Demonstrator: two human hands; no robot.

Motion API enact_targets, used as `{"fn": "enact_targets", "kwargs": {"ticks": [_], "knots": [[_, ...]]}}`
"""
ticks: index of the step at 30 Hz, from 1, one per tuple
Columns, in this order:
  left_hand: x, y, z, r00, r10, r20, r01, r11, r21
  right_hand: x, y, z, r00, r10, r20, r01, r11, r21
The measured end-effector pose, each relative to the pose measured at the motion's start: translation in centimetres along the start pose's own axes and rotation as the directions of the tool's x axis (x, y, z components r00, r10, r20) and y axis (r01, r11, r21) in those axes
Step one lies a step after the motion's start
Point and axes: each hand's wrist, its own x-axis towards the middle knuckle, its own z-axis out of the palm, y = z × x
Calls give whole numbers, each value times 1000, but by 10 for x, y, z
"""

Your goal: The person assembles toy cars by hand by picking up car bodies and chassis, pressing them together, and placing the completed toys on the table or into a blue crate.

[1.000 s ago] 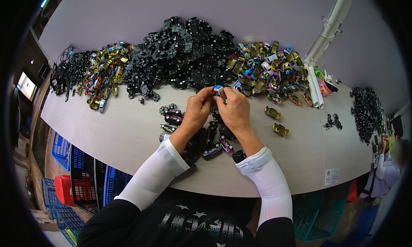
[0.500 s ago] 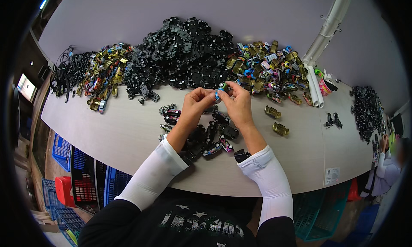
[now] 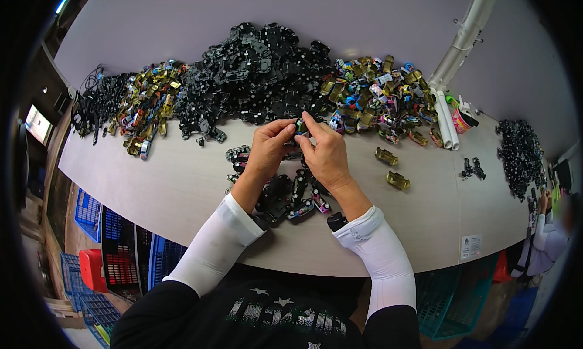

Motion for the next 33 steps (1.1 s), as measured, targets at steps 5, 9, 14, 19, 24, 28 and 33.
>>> {"fn": "enact_targets", "kwargs": {"ticks": [5,9,14,19,24,28,33], "knots": [[2,-6,-2,999,32,5,-33,999,29,-2,3,1,999,-35,19,36,997,-71],[3,-8,-7,999,48,23,-49,996,76,-4,5,5,993,-115,-9,113,985,-130],[0,3,2,998,57,42,-64,979,193,1,5,-2,999,24,25,-26,996,82],[1,4,-8,922,-296,251,318,947,-50,2,23,0,943,294,157,-332,853,402],[4,-1,-14,967,-252,37,248,965,86,15,24,-29,615,666,422,-788,513,339],[5,-3,-14,968,-243,53,245,969,-22,9,45,-28,580,476,661,-815,341,469],[1,1,-12,962,-266,66,266,964,9,12,16,-31,633,489,600,-774,365,518]]}}
